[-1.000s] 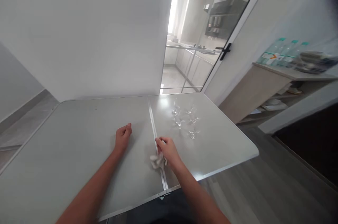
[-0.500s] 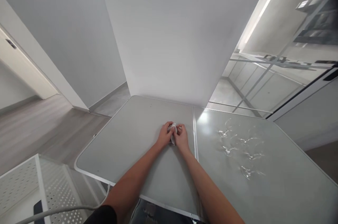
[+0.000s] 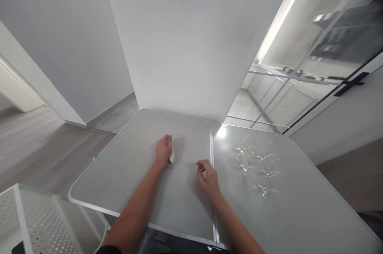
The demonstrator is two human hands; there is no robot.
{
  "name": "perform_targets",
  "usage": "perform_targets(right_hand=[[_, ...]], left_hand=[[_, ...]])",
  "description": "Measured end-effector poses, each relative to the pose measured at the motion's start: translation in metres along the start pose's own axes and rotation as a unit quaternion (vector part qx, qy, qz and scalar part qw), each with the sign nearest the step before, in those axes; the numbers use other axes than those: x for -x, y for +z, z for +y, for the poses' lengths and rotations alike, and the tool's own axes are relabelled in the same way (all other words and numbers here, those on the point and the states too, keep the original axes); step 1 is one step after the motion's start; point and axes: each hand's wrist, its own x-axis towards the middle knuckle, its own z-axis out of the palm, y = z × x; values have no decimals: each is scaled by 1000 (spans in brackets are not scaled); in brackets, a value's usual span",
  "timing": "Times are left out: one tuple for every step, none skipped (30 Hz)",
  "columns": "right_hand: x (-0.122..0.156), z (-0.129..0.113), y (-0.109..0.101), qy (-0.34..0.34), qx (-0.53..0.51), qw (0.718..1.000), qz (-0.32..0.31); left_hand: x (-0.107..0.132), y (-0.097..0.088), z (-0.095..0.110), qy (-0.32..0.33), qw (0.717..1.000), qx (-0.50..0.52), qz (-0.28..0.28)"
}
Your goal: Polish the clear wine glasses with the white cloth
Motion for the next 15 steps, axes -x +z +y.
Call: perform_targets(right_hand=[[12,3,-15,5,19,1000,4],[24,8,-31,15,38,999,10],[36,13,-47,28,56,998,19],[48,18,-65,43,75,996,35],[60,24,-82,59,93,993,53],[72,30,-100,78,112,988,69],[84,35,-118,97,133,983,86],[96,40,-136,117,152,977,95],[107,45,-153,136,172,969,116],[118,49,-168,146,189,961,137],[128,53,-183,156,204,954,152],[137,57,-195,163,217,948,168],[145,60,-206,169,229,942,179],[152,62,-214,174,242,935,194],[157,63,-221,181,255,925,214]], left_hand=[[-5,-6,-5,-12,1000,-12,4],[-9,-11,-10,-18,1000,-17,13],[-13,-16,-14,-15,999,-17,27],[-17,-21,-18,-5,999,-16,45],[-20,-25,-20,8,998,-18,67],[-22,-29,-22,20,995,-24,90],[-24,-32,-24,27,993,-33,111],[-25,-33,-26,27,990,-47,128],[-25,-33,-27,23,989,-63,135],[-25,-32,-28,16,988,-80,128],[-24,-30,-29,8,989,-100,107],[-23,-27,-30,2,990,-122,76],[-22,-24,-31,-2,989,-144,43],[-20,-21,-32,-3,986,-164,13],[-19,-19,-32,-3,984,-179,-5]])
